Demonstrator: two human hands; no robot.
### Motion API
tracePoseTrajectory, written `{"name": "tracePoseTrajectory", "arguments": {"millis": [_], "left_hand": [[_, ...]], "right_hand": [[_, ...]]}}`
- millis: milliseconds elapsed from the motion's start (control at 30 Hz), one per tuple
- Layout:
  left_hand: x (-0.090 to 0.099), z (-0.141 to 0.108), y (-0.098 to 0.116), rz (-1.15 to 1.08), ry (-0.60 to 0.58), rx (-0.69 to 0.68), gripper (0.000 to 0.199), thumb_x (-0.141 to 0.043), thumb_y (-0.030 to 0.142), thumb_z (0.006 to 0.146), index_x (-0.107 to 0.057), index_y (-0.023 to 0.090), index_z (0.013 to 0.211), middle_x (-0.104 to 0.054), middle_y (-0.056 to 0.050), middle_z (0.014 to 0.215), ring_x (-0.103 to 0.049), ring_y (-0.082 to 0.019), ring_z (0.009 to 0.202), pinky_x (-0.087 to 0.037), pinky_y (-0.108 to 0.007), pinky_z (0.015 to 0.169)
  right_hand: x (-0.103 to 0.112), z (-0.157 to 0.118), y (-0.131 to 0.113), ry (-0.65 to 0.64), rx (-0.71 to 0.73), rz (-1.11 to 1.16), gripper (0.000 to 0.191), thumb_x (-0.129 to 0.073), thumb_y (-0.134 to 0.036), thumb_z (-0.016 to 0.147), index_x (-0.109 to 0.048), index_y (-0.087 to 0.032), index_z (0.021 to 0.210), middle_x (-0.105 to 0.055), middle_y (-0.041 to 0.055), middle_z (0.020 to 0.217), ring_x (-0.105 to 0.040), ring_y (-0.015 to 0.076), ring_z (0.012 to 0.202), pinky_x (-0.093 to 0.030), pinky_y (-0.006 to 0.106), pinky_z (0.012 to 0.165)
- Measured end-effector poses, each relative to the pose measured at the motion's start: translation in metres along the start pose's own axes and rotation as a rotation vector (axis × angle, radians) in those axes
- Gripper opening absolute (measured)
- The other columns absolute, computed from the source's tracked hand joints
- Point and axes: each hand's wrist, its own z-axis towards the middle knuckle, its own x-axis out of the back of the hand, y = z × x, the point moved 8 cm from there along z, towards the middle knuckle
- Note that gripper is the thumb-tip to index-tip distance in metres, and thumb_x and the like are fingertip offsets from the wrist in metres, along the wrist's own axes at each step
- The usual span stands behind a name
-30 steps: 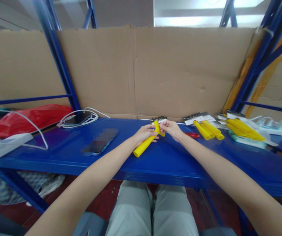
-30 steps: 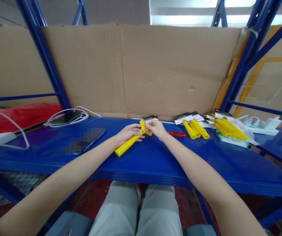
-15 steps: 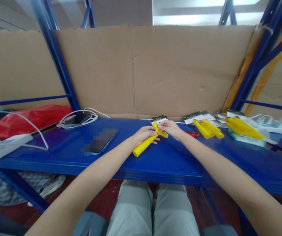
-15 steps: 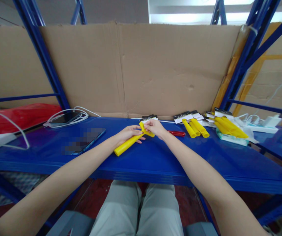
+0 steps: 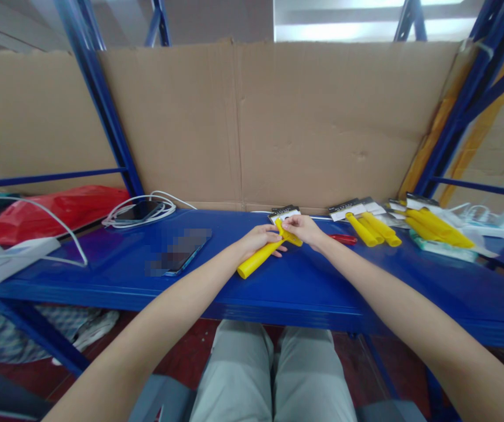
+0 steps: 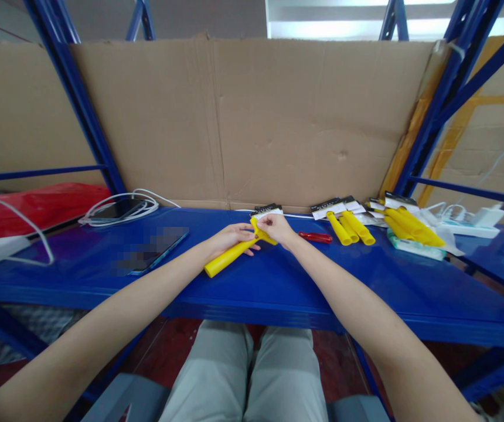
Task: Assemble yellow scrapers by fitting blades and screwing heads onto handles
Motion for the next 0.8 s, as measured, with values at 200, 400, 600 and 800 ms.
{"name": "tracePoseTrajectory", "arguments": {"millis": [200,400,600,800], "left_hand": [[0.000,0.001,0.001,0.024,-0.005,-0.013,0.018,-0.055,0.001,0.076,-0.054,0.011,0.091,-0.066,-0.008,0.079,-0.067,-0.019,0.061,-0.050,-0.024,0.047],[0.000,0.001,0.005,0.031,-0.033,-0.068,0.017,-0.055,0.002,0.076,-0.055,0.011,0.090,-0.066,-0.008,0.081,-0.068,-0.018,0.061,-0.048,-0.021,0.045],[0.003,0.006,0.000,0.084,-0.036,-0.087,0.019,-0.058,0.003,0.075,-0.056,0.012,0.091,-0.067,-0.007,0.076,-0.066,-0.016,0.058,-0.045,-0.019,0.043],[0.003,0.009,-0.002,0.076,-0.073,-0.093,0.021,-0.063,0.008,0.073,-0.057,0.012,0.092,-0.068,-0.008,0.076,-0.067,-0.017,0.060,-0.045,-0.018,0.044]], "right_hand": [[0.008,-0.002,0.001,0.084,0.000,-0.054,0.013,-0.069,-0.021,0.061,-0.057,-0.018,0.065,-0.055,-0.0031,0.062,-0.048,0.0101,0.058,-0.042,0.024,0.058],[0.010,-0.003,0.003,0.078,-0.056,0.036,0.020,-0.073,-0.021,0.060,-0.058,-0.018,0.073,-0.061,-0.0006,0.073,-0.054,0.0108,0.065,-0.045,0.025,0.066],[-0.002,-0.005,0.009,-0.040,-0.140,0.165,0.015,-0.073,-0.016,0.062,-0.058,-0.018,0.065,-0.061,-0.0036,0.060,-0.055,0.0098,0.057,-0.045,0.022,0.061],[-0.004,-0.008,0.009,-0.060,-0.152,0.183,0.017,-0.072,-0.016,0.063,-0.056,-0.019,0.062,-0.060,-0.0039,0.057,-0.055,0.0099,0.055,-0.044,0.022,0.058]]}}
